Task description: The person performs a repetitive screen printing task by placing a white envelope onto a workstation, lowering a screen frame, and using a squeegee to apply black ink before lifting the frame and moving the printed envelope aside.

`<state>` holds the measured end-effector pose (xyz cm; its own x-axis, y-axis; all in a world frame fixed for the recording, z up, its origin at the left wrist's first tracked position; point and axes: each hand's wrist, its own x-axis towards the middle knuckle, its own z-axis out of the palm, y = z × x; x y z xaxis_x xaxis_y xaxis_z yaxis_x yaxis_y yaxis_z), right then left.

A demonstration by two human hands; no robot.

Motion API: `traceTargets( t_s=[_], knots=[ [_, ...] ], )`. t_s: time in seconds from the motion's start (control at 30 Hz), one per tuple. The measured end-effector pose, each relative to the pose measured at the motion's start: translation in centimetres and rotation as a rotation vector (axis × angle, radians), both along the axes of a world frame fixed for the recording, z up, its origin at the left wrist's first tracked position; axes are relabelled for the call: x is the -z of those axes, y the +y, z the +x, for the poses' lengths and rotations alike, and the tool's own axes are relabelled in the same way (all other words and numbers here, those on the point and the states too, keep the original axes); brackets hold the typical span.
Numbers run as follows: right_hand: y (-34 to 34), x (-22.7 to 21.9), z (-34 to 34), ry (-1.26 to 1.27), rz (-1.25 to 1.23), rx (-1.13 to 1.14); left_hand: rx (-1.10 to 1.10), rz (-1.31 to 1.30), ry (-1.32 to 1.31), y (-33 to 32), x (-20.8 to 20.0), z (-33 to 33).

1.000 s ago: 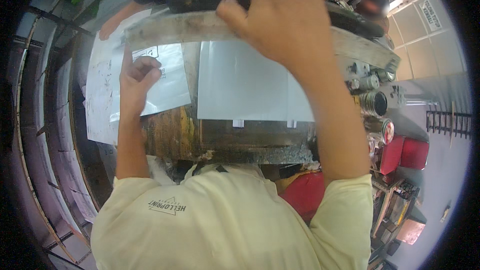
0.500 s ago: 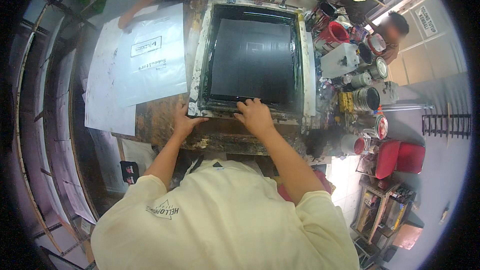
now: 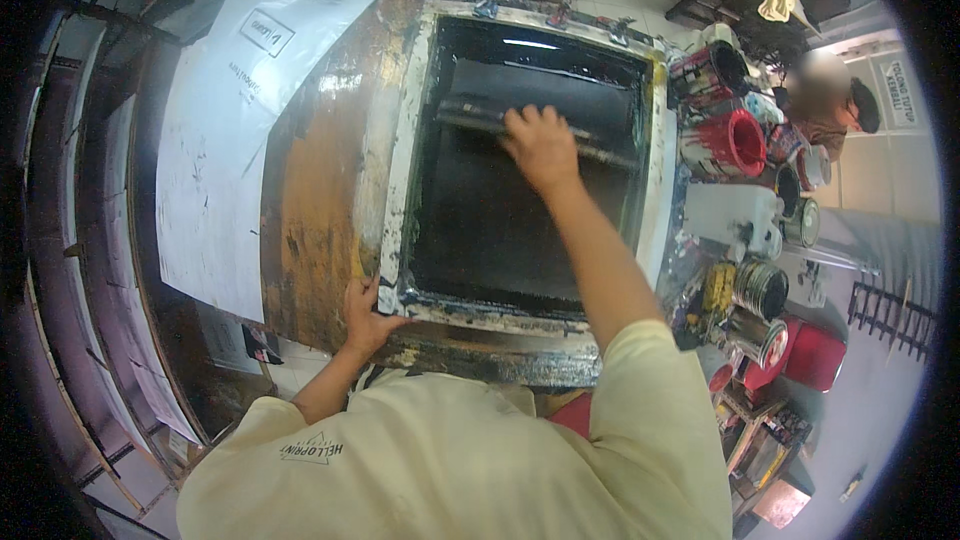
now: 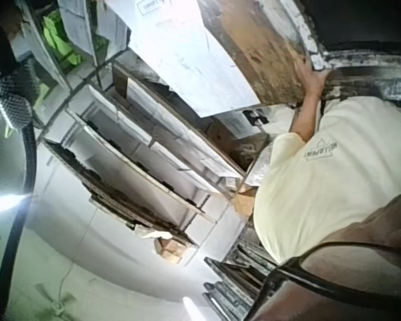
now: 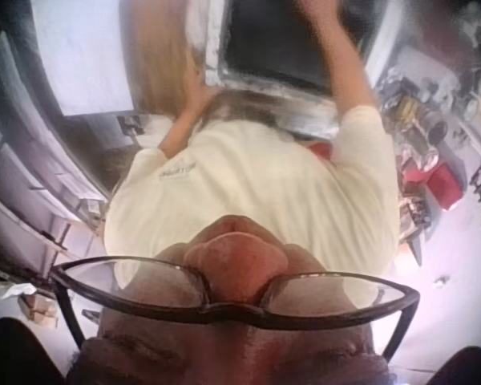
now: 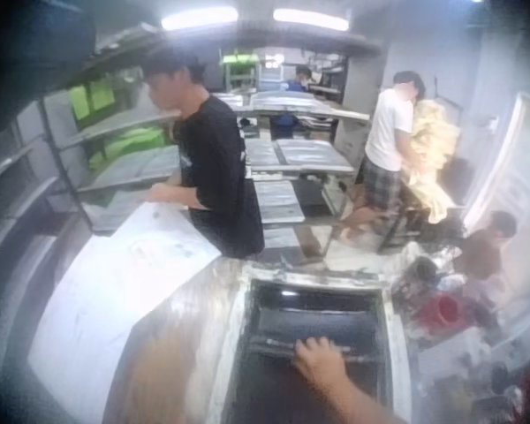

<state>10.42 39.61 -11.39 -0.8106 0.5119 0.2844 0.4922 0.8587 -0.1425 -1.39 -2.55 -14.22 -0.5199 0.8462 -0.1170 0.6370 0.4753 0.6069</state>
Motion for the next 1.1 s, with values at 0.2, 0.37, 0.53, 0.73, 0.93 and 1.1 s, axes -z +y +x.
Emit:
traceTargets(
  t_s=[0.2, 0.37, 0.53, 0.73, 0.93, 1.1],
  knots=[
    [12.0, -2.9, -4.7, -0.243, -0.153, -0.051, -0.012, 0.059, -0.03, 0.4, -1.6, 0.1],
    [13.1, -3.8, -4.8, -0.172, -0.121, -0.033, -0.059, 0.082, -0.383, 0.7, -3.8, 0.2],
    [3.4, -2.5, -0.4, -0.135, -0.079, 0.068, -0.098, 0.141, -0.487, 1.2, -5.6, 0.6],
    [-15.0, -8.2, 7.6, -0.213, -0.163, 0.021, -0.086, 0.169, -0.427, 0.4, -5.4, -0.1],
    [-20.7, -19.9, 10.4, -0.122, -0.192, 0.005, -0.163, 0.45, -0.561, 3.1, -11.1, 0.0],
    [-16.8, -26.6, 7.4, 0.117, 0.245, 0.077, -0.21, 0.737, -0.525, 9.0, -20.8, 1.0]
  ],
)
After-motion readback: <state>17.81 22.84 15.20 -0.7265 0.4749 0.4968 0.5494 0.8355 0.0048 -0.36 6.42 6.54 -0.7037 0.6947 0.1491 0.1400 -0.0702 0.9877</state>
